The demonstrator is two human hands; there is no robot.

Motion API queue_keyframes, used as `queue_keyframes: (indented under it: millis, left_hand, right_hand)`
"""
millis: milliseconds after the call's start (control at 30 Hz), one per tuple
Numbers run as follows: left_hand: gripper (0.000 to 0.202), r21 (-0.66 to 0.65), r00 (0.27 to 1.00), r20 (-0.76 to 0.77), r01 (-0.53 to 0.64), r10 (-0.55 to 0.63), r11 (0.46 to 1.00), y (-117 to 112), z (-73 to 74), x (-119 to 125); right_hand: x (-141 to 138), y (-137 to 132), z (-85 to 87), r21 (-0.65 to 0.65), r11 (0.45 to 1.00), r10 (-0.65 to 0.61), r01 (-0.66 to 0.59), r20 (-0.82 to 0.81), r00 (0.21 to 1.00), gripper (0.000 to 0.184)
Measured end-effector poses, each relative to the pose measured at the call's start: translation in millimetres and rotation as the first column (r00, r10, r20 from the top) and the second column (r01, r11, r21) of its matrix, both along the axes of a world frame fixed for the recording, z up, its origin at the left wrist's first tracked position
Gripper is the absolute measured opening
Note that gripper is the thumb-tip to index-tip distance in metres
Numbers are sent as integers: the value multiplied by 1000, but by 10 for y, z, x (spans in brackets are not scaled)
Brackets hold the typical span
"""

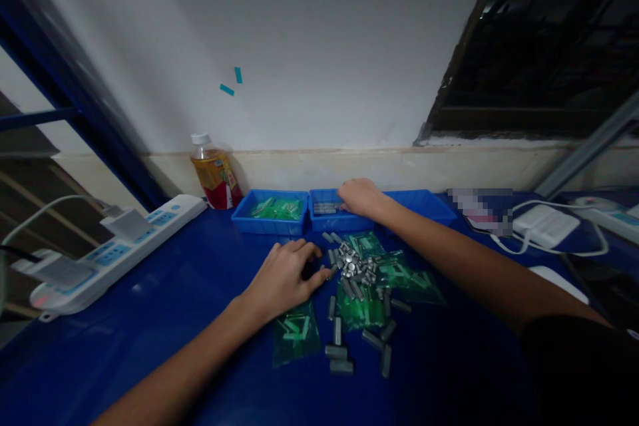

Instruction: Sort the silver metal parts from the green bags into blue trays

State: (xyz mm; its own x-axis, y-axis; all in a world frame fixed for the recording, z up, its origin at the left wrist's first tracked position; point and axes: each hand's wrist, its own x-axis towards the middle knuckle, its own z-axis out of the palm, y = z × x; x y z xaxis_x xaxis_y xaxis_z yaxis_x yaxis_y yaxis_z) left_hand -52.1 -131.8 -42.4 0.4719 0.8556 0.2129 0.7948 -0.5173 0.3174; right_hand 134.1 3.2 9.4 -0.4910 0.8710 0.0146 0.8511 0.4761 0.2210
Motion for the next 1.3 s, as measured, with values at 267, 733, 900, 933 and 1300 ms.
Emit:
queue_keyframes:
  millis: [267, 733, 900, 933, 1300]
  left_hand:
    - [16, 6, 991, -130, 14, -13, 1000, -13, 76, -54]
    - [24, -344, 834, 547, 305, -74, 888, -187, 271, 242]
    - [26, -366, 710, 704, 356, 6, 860, -209, 246, 345]
    - [25, -356, 736, 677, 318, 8, 879, -190, 252, 348]
    - [11, -121, 996, -86, -24, 14, 992, -33, 97, 190]
  right_hand:
    - [420, -847, -122, 111, 988, 144, -107, -412, 900, 26]
    - [333, -1684, -469, 312, 889, 459, -336, -606, 650, 9]
    - [373, -1678, -449, 345, 888, 458, -304, -604, 653, 9]
    - [402, -1631, -431, 352, 893, 445, -281, -589, 675, 10]
    - [1298, -696, -550, 338, 845, -116, 413, -639, 761, 25]
